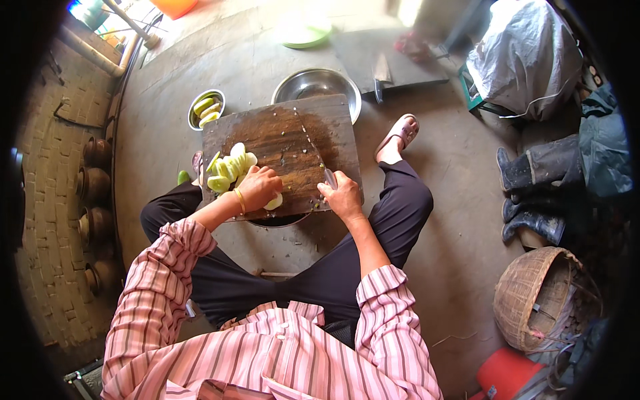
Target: The person scrapes chopped vegetables off a wooden board with a cleaver. The person then picks up a peeled cucumber, cuts it into round slices with a knife, and slices the pieces into thin strips on the board.
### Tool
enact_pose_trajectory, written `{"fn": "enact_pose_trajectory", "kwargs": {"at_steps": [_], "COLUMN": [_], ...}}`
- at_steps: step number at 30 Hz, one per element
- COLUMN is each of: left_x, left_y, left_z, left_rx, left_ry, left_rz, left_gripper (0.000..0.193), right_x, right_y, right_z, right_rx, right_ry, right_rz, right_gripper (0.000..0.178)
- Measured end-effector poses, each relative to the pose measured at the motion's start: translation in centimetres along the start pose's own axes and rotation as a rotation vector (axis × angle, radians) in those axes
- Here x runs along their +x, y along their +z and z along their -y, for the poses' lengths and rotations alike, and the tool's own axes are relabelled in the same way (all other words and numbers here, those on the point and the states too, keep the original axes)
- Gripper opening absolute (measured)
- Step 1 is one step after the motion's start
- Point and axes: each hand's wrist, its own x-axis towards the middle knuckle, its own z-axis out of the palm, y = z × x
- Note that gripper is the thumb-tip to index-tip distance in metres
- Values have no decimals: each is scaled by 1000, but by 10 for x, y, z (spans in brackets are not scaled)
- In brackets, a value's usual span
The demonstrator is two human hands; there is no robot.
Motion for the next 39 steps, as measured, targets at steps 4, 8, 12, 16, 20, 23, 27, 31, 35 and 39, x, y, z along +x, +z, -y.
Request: {"fn": "enact_pose_trajectory", "kwargs": {"at_steps": [4,8,12,16,20,23,27,31,35,39], "left_x": [24,63,82,70,61,60,63,61,60,60], "left_y": [-2,7,25,16,21,25,21,29,29,30], "left_z": [14,32,37,14,6,6,7,9,7,8], "left_rx": [-694,-874,-532,-220,-107,-40,-39,-45,-56,-46], "left_ry": [-231,-465,-638,-555,-96,24,2,55,29,38], "left_rz": [-288,-429,-493,-415,-490,-446,-353,-443,-471,-456], "left_gripper": [8,13,15,32,32,35,39,38,38,39], "right_x": [0,1,0,2,-3,-20,-41,-46,-40,-22], "right_y": [-4,-8,-11,-8,2,3,14,22,28,38], "right_z": [8,13,13,5,10,36,42,44,47,46], "right_rx": [162,331,455,216,-139,-233,-314,-400,-481,-483], "right_ry": [83,193,301,265,13,-58,-155,-193,-133,-160], "right_rz": [13,60,121,91,-49,-54,-67,-98,-71,-122], "right_gripper": [21,20,18,19,29,31,26,25,26,25]}}
